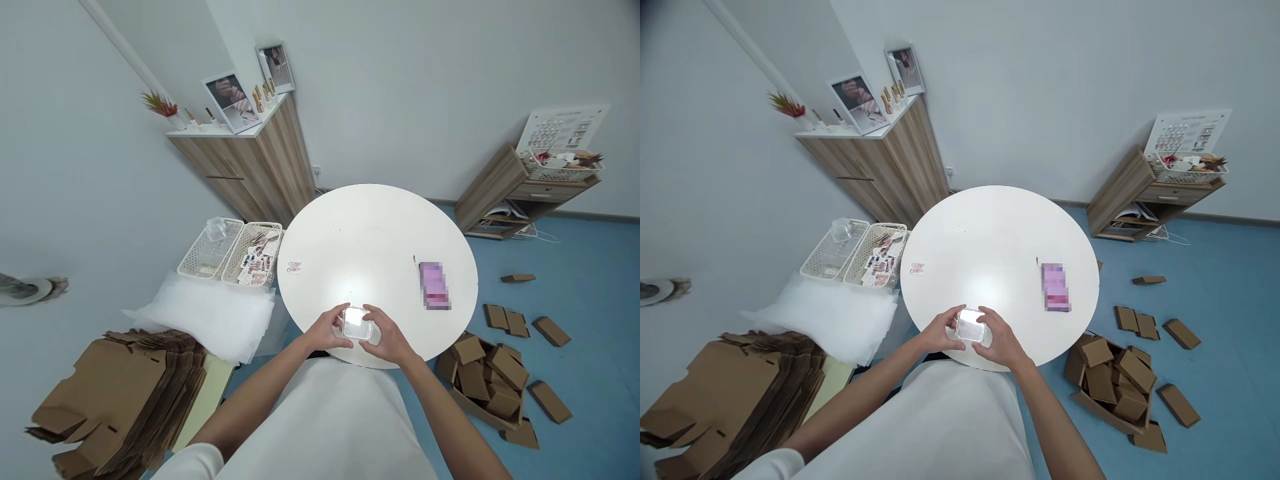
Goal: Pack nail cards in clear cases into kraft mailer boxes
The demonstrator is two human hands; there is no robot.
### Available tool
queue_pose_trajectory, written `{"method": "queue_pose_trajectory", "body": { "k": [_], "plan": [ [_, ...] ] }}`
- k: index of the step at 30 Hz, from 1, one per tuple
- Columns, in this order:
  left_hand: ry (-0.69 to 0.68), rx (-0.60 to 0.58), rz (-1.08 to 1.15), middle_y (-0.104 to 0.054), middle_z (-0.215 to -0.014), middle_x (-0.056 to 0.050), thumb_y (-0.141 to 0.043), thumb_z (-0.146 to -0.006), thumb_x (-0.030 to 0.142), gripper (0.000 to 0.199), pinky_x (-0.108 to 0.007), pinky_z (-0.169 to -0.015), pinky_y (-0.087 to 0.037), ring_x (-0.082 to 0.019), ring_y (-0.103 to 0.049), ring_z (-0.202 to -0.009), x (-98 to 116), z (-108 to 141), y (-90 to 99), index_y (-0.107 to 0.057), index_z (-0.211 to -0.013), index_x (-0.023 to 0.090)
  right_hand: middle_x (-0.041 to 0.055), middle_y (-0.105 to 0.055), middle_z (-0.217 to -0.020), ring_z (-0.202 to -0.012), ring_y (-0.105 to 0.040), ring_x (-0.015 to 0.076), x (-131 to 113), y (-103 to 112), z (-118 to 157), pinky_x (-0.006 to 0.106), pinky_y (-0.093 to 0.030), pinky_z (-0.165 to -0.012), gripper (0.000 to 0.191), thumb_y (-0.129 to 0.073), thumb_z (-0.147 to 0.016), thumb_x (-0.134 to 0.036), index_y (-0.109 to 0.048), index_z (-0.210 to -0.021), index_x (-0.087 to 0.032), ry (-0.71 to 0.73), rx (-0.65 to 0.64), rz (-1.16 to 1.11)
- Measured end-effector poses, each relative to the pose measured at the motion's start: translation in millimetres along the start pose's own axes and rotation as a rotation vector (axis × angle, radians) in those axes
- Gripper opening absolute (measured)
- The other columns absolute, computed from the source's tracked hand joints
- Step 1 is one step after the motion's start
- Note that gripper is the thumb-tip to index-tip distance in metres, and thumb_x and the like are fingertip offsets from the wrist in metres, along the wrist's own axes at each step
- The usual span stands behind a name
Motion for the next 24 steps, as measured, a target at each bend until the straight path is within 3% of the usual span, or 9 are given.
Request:
{"method": "queue_pose_trajectory", "body": {
  "k": [7,16,24],
  "plan": [
    [-0.028,0.022,0.066,-0.05,-0.084,0.0,-0.073,-0.055,0.028,0.077,-0.027,-0.069,-0.043,-0.01,-0.047,-0.068,13.4,1.9,3.2,-0.04,-0.125,0.026,0.0119,-0.047,-0.123,-0.112,-0.046,0.0268,-1.4,3.6,-4.2,0.043,-0.044,-0.087,0.044,-0.063,-0.061,-0.032,-0.049,-0.101,-0.022,0.034,-0.003,0.017],
    [-0.071,0.006,0.171,-0.049,-0.077,0.001,-0.073,-0.056,0.029,0.073,-0.025,-0.064,-0.042,-0.011,-0.046,-0.067,22.4,3.7,-6.4,-0.043,-0.123,0.024,0.0124,-0.053,-0.114,-0.106,-0.051,0.0258,-1.3,7.2,-2.1,0.047,-0.036,-0.096,0.044,-0.064,-0.061,-0.039,-0.048,-0.099,-0.022,0.112,-0.015,0.073],
    [-0.047,-0.008,0.209,-0.044,-0.074,0.003,-0.073,-0.056,0.03,0.073,-0.023,-0.06,-0.041,-0.009,-0.044,-0.065,19.3,4.0,-13.1,-0.044,-0.122,0.024,0.0112,-0.055,-0.111,-0.105,-0.052,0.0247,-0.3,9.8,0.9,0.047,-0.035,-0.097,0.042,-0.064,-0.059,-0.038,-0.05,-0.095,-0.021,0.121,-0.006,0.067]
  ]
}}
Point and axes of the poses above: each hand's wrist, its own z-axis away from the middle knuckle, its own y-axis out of the back of the hand, x = y × z, the point moved 8 cm from there along -z, towards the middle knuckle
